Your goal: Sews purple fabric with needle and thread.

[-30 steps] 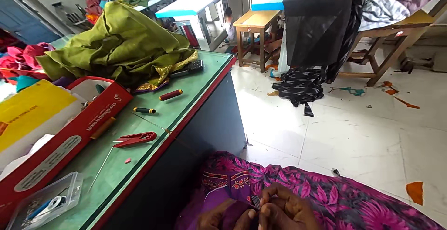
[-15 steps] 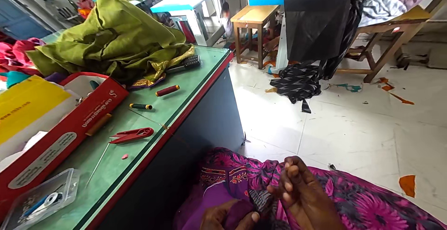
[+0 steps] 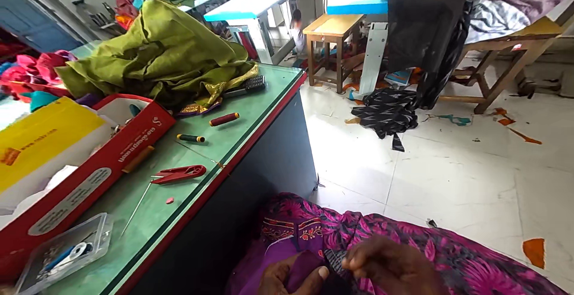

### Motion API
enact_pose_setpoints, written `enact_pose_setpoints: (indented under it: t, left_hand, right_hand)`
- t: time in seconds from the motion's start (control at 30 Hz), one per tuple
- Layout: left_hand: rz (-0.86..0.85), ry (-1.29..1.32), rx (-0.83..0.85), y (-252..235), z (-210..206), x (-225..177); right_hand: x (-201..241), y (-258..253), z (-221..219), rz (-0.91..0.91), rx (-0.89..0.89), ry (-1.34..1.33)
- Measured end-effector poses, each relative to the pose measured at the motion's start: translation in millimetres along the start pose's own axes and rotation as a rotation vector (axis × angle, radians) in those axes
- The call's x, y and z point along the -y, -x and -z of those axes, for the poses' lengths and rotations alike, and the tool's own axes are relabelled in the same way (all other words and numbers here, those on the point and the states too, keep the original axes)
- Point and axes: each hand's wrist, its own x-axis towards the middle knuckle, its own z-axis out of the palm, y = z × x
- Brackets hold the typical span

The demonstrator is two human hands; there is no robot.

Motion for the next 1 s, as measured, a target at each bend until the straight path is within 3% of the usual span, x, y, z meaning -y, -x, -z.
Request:
enact_pose_setpoints:
  t: [0.1, 0.23, 1.0]
  left_hand:
    - [0.021, 0.035, -0.034, -0.7, -0.8, -0.8]
    - [0.035, 0.053, -0.077, -0.4, -0.9, -2.4]
    - [-0.002, 0.036, -0.089, 2.0, -6.1, -7.3]
  right_hand:
    - [4.5, 2.5, -6.2, 0.0, 0.064, 0.247]
    - [13.7, 5.5, -11.2, -0.048, 0.034, 0.342]
    - [27.9, 8.1, -14.3, -0.257, 0.004, 0.293]
